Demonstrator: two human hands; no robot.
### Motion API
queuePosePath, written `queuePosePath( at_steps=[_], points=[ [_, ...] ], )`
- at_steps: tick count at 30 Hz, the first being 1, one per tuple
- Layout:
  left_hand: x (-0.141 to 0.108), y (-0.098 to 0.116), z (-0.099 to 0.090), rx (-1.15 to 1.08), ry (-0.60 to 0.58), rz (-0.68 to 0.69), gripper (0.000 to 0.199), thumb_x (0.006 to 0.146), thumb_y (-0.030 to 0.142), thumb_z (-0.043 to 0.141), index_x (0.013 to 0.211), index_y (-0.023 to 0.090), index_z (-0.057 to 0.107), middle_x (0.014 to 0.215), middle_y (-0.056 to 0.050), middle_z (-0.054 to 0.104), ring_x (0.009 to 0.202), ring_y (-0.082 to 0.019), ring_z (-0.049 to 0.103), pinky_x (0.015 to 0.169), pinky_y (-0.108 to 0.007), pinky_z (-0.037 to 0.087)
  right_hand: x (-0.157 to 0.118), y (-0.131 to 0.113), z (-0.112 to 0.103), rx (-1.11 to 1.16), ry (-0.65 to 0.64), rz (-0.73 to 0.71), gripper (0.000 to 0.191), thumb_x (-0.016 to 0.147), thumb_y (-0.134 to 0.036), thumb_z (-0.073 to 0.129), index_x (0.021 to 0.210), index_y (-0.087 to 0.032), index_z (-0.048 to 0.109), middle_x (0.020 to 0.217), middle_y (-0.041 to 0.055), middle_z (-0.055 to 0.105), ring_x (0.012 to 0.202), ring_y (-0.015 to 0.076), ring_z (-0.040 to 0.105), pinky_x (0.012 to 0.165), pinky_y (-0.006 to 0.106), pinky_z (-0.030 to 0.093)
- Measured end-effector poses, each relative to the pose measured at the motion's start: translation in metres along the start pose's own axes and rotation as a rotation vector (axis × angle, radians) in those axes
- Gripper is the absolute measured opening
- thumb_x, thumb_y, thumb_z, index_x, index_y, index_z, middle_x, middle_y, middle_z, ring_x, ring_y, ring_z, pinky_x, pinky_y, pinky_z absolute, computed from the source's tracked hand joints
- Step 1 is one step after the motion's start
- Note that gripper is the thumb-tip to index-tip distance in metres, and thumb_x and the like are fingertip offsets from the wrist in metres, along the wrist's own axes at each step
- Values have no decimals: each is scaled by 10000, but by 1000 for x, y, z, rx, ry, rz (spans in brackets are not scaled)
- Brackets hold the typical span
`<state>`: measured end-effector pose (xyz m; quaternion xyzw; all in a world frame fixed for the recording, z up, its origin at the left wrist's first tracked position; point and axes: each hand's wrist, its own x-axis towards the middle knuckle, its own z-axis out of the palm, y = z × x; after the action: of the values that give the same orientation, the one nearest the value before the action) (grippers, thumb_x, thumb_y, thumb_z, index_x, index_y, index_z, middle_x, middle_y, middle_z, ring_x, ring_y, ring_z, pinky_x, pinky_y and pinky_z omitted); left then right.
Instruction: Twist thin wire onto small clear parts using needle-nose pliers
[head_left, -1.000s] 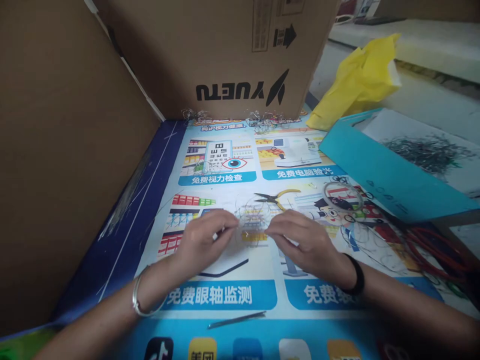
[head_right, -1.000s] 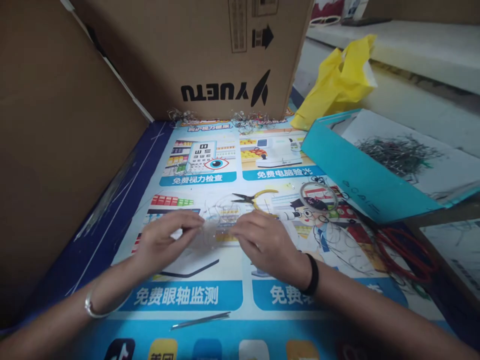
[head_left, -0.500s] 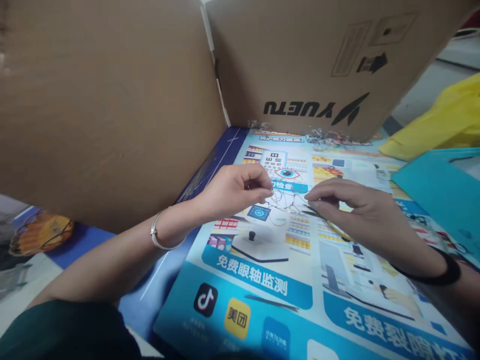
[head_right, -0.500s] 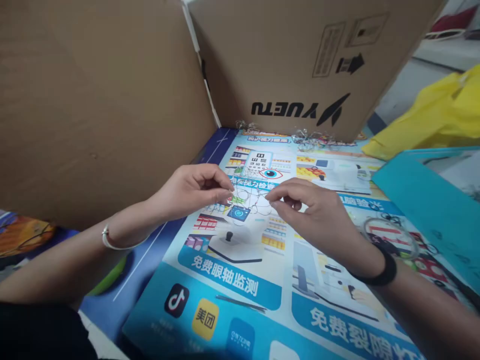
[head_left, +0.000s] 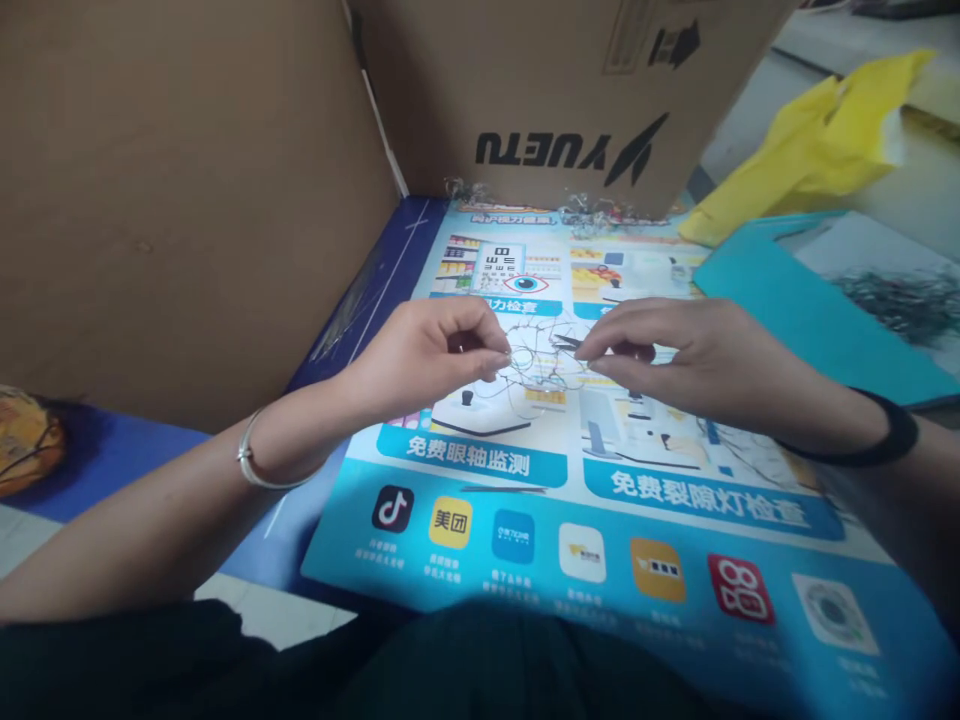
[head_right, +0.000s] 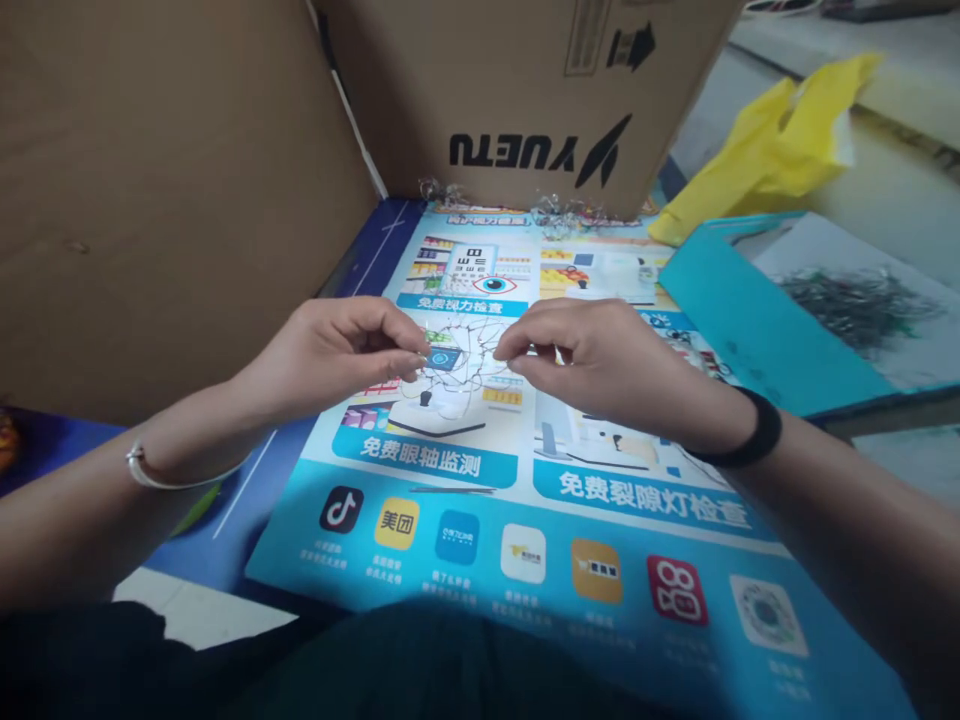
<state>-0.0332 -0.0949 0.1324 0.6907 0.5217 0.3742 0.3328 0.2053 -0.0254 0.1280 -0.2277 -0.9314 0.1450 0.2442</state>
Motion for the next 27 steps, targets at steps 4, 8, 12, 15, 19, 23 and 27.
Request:
queuePosePath(
  at_steps=[4,8,12,15,19,23,27],
  points=[
    [-6,6,8,-34,-16,8,43,717,177,667,749,149,658,751,-22,662,615,-121,621,519,-215,503,-11,-6,-9,2,-29,-47,124,838,-243,535,843,-258,658,848,-27,686,783,136,638,691,265,494],
    [-6,15,11,44,28,34,59,685,203,703,718,167,670,747,-16,676,650,-135,630,515,-199,497,-17,-15,-23,-15,-39,-14,145,834,-238,520,866,-250,662,869,-34,689,806,135,635,719,269,491],
    [-2,23,13,80,42,98,86,686,253,708,716,178,679,740,-14,684,644,-134,623,535,-205,501,-18,-20,-37,-19,-70,10,160,835,-208,502,865,-216,659,886,-26,688,829,119,625,743,251,475],
    [3,21,15,86,59,132,91,690,264,711,707,182,676,748,-16,685,660,-144,625,558,-219,511,-18,-17,-40,-25,-55,6,164,825,-162,505,868,-187,660,879,-4,690,813,113,618,744,244,465],
    [8,-4,26,62,106,134,58,712,240,695,727,191,669,795,-22,676,703,-144,625,578,-220,523,-22,-2,-22,61,-19,60,174,806,-130,504,877,-186,653,904,6,686,815,111,611,743,243,464],
    [9,-50,49,-37,110,70,45,731,209,657,740,166,650,790,-38,664,708,-144,618,558,-225,519,-30,19,24,200,33,181,187,775,-93,505,843,-192,649,857,5,682,800,114,610,729,240,466],
    [7,-89,68,-118,110,-18,30,728,181,638,749,160,644,766,-36,664,706,-139,611,631,-250,519,-38,34,70,317,121,327,217,772,-74,474,824,-200,643,829,8,678,750,118,606,652,234,468]
  ],
)
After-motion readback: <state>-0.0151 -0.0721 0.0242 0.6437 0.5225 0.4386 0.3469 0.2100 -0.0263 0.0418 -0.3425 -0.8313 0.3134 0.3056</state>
